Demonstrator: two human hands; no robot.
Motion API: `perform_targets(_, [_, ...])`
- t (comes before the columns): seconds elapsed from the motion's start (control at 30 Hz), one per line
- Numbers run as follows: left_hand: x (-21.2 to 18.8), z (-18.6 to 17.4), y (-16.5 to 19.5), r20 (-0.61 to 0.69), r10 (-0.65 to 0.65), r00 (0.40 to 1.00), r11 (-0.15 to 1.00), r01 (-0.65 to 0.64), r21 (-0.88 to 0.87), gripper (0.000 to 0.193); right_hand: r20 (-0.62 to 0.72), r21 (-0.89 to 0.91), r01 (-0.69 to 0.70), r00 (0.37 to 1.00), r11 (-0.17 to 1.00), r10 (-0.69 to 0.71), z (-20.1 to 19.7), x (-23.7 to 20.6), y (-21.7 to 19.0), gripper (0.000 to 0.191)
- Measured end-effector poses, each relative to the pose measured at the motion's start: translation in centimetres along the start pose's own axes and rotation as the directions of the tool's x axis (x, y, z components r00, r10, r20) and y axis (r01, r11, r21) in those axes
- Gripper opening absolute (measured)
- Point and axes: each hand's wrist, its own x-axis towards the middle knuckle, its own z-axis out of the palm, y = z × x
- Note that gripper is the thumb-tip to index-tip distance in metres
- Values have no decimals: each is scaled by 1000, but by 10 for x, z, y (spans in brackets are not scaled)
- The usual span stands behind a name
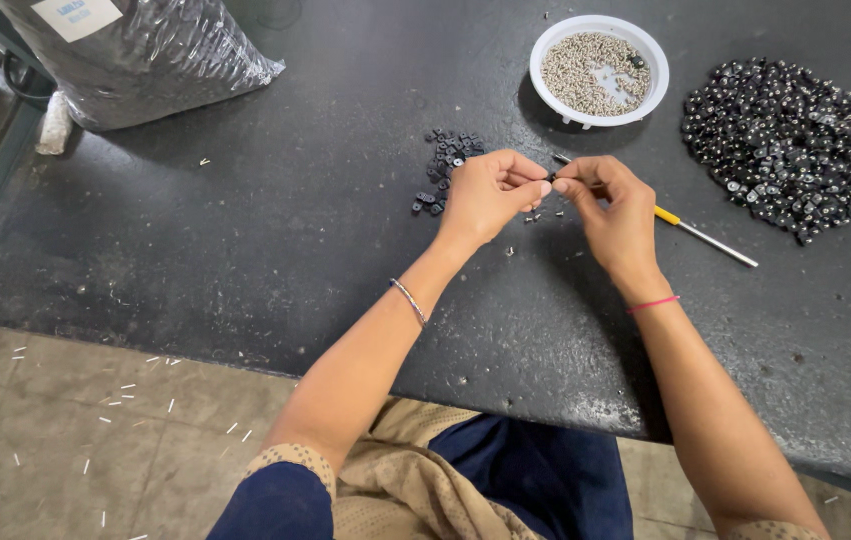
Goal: The person sits at a workbench assembling small black plastic snap components, using a metal rod tool to press parts together by hand. They pick individual black pieces and small silver inserts, fit them together one at a time, and place finished assemblies in a pile on the bench.
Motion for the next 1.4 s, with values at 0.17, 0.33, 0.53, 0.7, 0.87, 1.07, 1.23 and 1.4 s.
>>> perform_targets(0.17, [-6, 1, 7, -6, 58, 998, 989, -57, 139, 15, -3, -34, -6, 1000, 999, 6, -1, -2, -5, 12])
perform_targets(0.33, [-12, 4, 13, 23, 101, 995, 971, -103, 214, 13, 8, 40, -87, 996, 995, 87, 0, -4, -5, 13])
perform_targets(0.53, [-14, 5, 15, 64, 125, 990, 977, -134, 164, 10, 69, 140, -75, 995, 987, 66, -2, -3, 6, 9])
perform_targets(0.7, [-14, 10, 8, 86, 136, 987, 980, -147, 132, 9, 43, 75, -69, 997, 995, 66, 0, -5, 16, 6])
perform_targets(0.87, [-9, 10, -3, 117, 120, 986, 993, -121, -6, 15, 65, 170, -111, 993, 979, 101, -1, -2, 19, 3])
perform_targets(1.07, [-2, 3, -9, 59, 59, 997, 984, -48, -171, 18, 208, 83, -160, 968, 984, 140, -24, 3, 10, 16])
perform_targets(1.23, [4, -12, -3, -46, 16, 999, 942, -31, -334, 17, 303, -269, 29, 952, 963, 55, -32, 3, 1, 18])
perform_targets(1.4, [5, -15, -1, -39, -22, 999, 915, 4, -404, 18, 332, -314, 62, 942, 947, 48, -28, 2, -2, 21])
